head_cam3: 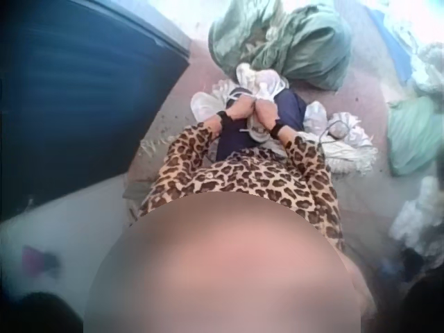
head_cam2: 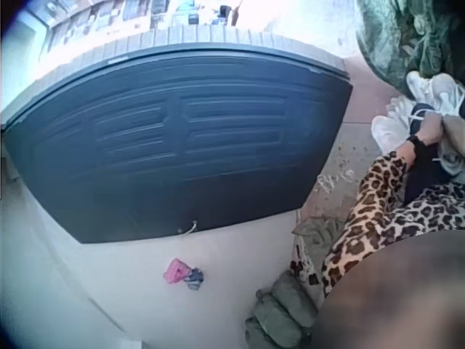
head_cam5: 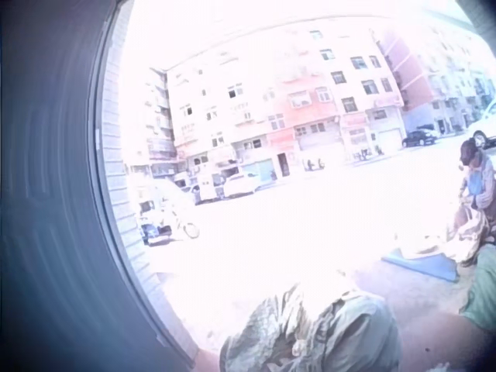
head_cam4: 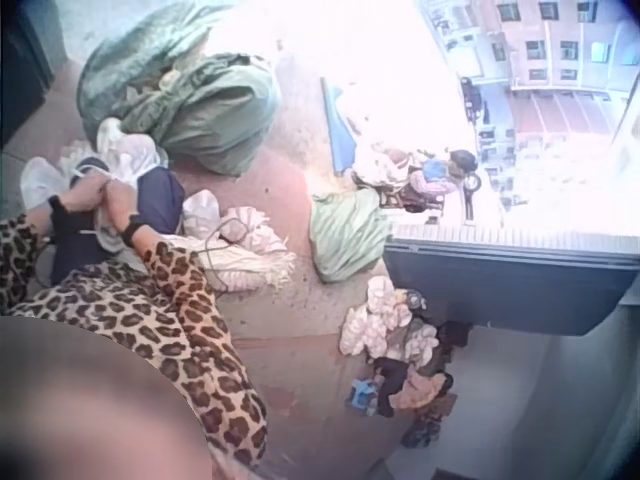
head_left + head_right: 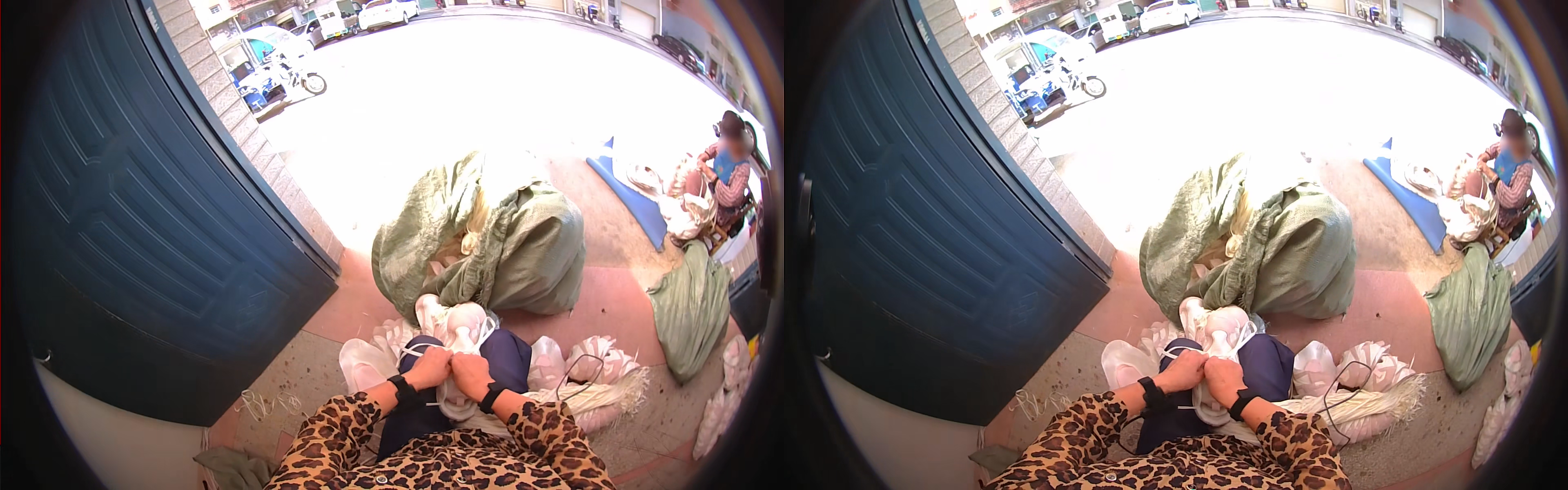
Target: Stringing shoelaces through the eyelets of white sneakers.
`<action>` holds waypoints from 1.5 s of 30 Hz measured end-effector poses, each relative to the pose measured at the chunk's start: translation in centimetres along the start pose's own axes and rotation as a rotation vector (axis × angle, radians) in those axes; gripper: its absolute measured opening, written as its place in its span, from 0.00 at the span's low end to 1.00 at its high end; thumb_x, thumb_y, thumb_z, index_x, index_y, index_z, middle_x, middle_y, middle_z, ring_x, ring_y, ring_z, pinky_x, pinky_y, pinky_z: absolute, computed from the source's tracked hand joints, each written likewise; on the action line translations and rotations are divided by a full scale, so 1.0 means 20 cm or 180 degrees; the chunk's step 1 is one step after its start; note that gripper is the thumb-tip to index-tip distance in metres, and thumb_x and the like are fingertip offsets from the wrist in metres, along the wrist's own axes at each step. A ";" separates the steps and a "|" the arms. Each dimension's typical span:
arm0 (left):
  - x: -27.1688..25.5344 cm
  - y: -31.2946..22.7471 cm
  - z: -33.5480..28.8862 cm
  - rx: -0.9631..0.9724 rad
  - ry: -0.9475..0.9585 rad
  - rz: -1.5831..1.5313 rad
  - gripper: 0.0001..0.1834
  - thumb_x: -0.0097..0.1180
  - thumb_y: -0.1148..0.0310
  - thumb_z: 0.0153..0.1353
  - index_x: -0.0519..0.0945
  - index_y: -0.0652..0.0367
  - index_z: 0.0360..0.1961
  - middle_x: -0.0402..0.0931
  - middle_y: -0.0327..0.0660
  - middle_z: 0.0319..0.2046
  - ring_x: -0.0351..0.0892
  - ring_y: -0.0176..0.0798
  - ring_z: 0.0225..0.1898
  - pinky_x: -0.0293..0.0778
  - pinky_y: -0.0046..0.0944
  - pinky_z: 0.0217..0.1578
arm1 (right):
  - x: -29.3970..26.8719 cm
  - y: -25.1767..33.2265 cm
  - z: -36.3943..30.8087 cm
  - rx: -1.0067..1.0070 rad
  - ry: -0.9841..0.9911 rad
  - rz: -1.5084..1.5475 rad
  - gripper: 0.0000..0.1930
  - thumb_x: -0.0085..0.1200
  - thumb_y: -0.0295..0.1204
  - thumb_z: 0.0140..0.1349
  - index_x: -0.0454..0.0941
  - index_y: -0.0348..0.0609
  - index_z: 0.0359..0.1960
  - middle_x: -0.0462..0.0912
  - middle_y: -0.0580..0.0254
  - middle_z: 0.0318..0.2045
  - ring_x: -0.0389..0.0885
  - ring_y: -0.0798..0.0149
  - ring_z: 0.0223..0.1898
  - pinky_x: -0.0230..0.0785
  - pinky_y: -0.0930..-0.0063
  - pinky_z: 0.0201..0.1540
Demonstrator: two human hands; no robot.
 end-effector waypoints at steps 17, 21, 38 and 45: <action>0.00 0.04 -0.03 0.0117 -0.0430 -0.0612 0.07 0.49 0.72 0.46 0.73 0.66 0.25 0.72 0.54 0.23 0.72 0.56 0.30 0.66 0.46 0.30 | -0.01 0.03 -0.05 -0.0629 -0.0205 -0.0158 0.07 0.42 0.25 0.50 0.74 0.36 0.24 0.77 0.51 0.21 0.78 0.53 0.24 0.70 0.64 0.25; 0.00 0.03 -0.05 0.0004 -0.0443 -0.0724 0.07 0.48 0.72 0.45 0.74 0.65 0.23 0.72 0.54 0.23 0.72 0.56 0.30 0.67 0.46 0.31 | 0.02 0.02 -0.05 -0.0444 -0.0153 -0.0076 0.08 0.41 0.27 0.52 0.73 0.37 0.24 0.77 0.51 0.21 0.78 0.53 0.23 0.69 0.62 0.24; -0.13 -0.52 -0.01 0.0966 -0.0313 -0.0737 0.06 0.55 0.70 0.50 0.78 0.61 0.28 0.72 0.42 0.22 0.69 0.43 0.28 0.67 0.38 0.30 | -0.24 -0.36 -0.38 0.1576 0.0067 0.5179 0.09 0.40 0.33 0.62 0.67 0.42 0.30 0.65 0.68 0.19 0.63 0.71 0.18 0.61 0.81 0.23; -0.25 -0.59 0.09 -0.0220 -0.0577 -0.2595 0.11 0.51 0.66 0.58 0.78 0.65 0.30 0.74 0.34 0.19 0.68 0.23 0.23 0.66 0.26 0.24 | -0.37 -0.31 -0.20 0.0653 -0.0333 0.5261 0.08 0.47 0.31 0.60 0.73 0.39 0.33 0.71 0.73 0.25 0.67 0.79 0.28 0.60 0.86 0.29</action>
Point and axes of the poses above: each hand's wrist, its own z-axis towards the middle knuckle, its own x-axis out of the palm, y = z × x, the point moved 5 cm from there along z, towards the middle knuckle
